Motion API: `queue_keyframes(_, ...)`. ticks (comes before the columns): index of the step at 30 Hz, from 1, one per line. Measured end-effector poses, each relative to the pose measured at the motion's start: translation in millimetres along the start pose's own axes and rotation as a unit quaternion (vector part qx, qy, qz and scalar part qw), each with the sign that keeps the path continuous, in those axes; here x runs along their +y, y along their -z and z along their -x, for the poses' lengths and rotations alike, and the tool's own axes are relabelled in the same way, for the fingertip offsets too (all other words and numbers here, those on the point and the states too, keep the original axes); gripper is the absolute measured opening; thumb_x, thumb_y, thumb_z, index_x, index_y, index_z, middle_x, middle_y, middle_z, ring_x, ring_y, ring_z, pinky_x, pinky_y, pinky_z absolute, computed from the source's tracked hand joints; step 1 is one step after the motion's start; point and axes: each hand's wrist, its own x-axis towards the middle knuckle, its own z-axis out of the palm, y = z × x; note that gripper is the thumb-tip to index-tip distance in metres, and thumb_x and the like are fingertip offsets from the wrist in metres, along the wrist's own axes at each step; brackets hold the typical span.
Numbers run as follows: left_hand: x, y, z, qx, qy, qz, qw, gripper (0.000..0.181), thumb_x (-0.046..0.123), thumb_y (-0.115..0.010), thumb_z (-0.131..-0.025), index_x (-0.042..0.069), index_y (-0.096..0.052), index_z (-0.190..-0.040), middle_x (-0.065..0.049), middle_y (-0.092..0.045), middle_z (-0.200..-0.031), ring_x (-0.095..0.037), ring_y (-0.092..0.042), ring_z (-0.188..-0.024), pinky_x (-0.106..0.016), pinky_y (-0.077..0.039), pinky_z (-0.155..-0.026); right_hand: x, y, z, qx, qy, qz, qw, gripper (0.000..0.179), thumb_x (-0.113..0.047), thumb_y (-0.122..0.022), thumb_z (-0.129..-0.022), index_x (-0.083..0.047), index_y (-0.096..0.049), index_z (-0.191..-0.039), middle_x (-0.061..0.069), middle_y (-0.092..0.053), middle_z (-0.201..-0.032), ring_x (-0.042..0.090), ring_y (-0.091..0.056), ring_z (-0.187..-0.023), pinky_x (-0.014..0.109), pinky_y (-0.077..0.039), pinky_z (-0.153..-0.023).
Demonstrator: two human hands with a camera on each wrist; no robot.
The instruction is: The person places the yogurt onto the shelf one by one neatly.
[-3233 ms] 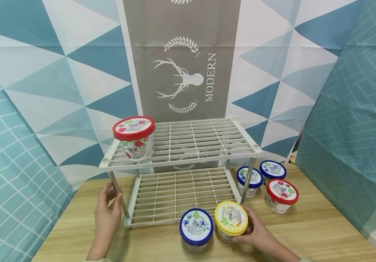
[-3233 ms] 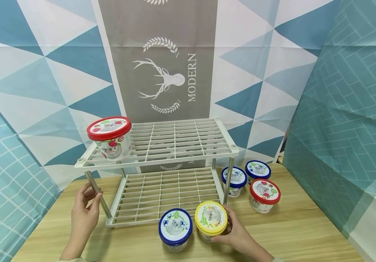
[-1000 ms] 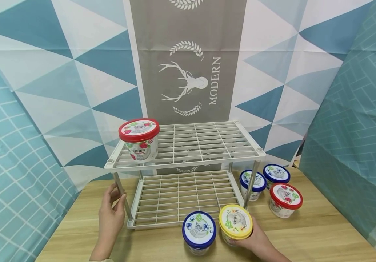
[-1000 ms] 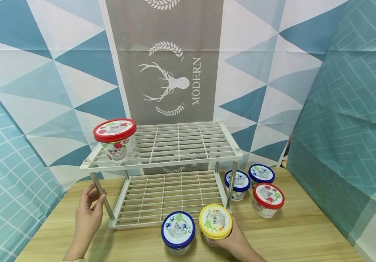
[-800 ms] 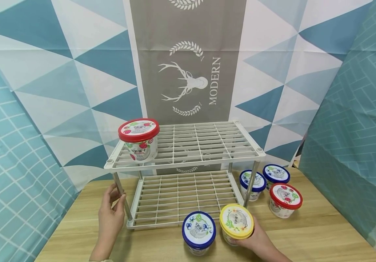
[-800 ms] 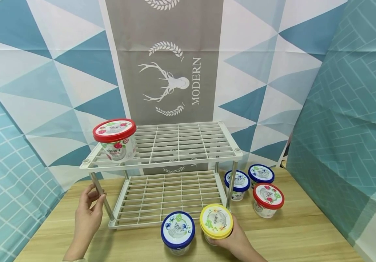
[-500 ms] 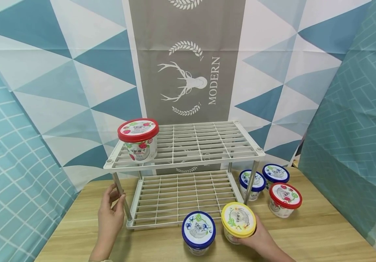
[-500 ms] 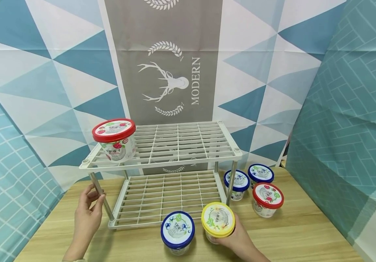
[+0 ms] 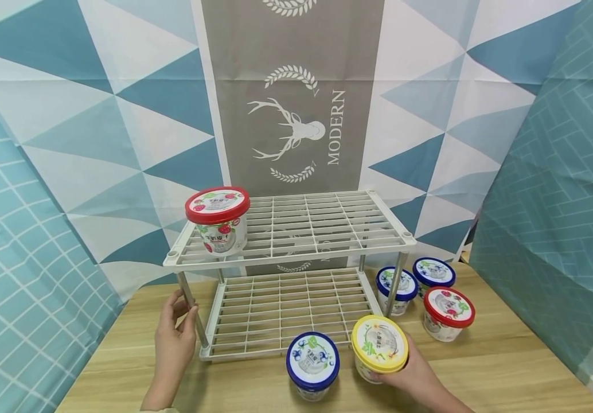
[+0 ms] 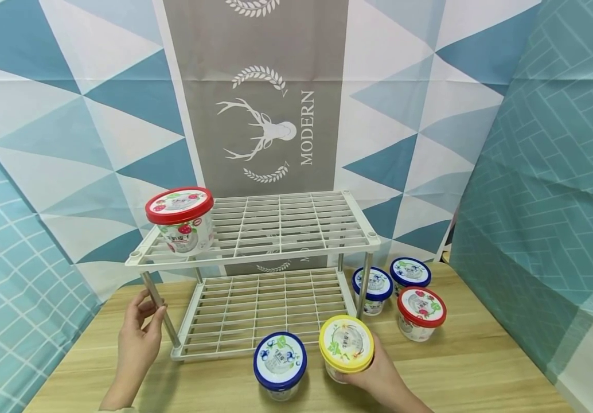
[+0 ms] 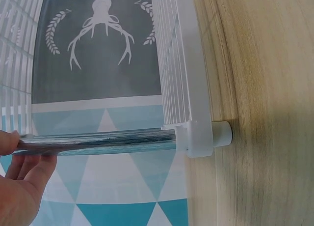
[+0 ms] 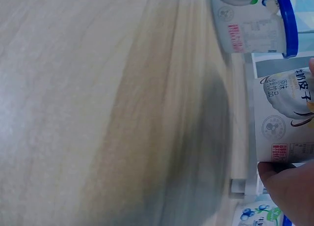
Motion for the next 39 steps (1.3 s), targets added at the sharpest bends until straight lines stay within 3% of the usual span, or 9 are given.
queue_keyframes(4, -0.2, 0.2, -0.2, -0.002, -0.001, 0.000, 1.0000, 0.045, -0.005, -0.054, -0.091, 0.000, -0.039, -0.133, -0.014, -0.055, -0.105, -0.033, -0.057, -0.101, 0.007, -0.039, -0.077, -5.2, 2.5, 2.1, -0.002, 0.007, 0.000, 1.0000, 0.100, -0.017, -0.088, -0.060, -0.003, -0.029, -0.139, 0.017, -0.048, -0.132, 0.033, -0.048, -0.121, 0.050, -0.045, -0.101)
queue_keyframes(15, -0.3, 0.5, 0.3, -0.005, 0.002, -0.005, 1.0000, 0.046, -0.004, -0.054, -0.091, 0.001, -0.039, -0.134, -0.010, -0.055, -0.104, -0.032, -0.057, -0.102, 0.007, -0.039, -0.077, -17.5, 7.1, 6.2, -0.016, -0.010, -0.005, 0.9998, 0.101, -0.021, -0.089, -0.060, -0.007, -0.028, -0.139, 0.016, -0.047, -0.134, 0.035, -0.048, -0.122, 0.052, -0.046, -0.100)
queue_keyframes(25, -0.5, 0.3, 0.0, -0.003, 0.003, 0.003, 1.0000, 0.046, -0.004, -0.054, -0.091, 0.001, -0.040, -0.134, -0.009, -0.055, -0.103, -0.032, -0.058, -0.103, 0.007, -0.041, -0.077, -32.5, 13.4, 13.9, -0.028, 0.024, -0.021, 0.9991, 0.094, -0.012, -0.086, -0.062, -0.007, -0.030, -0.137, 0.016, -0.047, -0.133, 0.034, -0.049, -0.121, 0.049, -0.048, -0.098)
queue_keyframes(39, 0.0, 1.1, -0.3, -0.008, 0.007, -0.001, 0.9999, 0.045, -0.003, -0.054, -0.091, 0.002, -0.040, -0.134, -0.012, -0.055, -0.104, -0.033, -0.058, -0.104, 0.007, -0.040, -0.078, -46.6, 13.2, 21.1, -0.044, 0.019, -0.044, 0.9979, 0.092, -0.010, -0.085, -0.065, -0.008, -0.028, -0.138, 0.016, -0.047, -0.134, 0.031, -0.051, -0.119, 0.046, -0.052, -0.094)
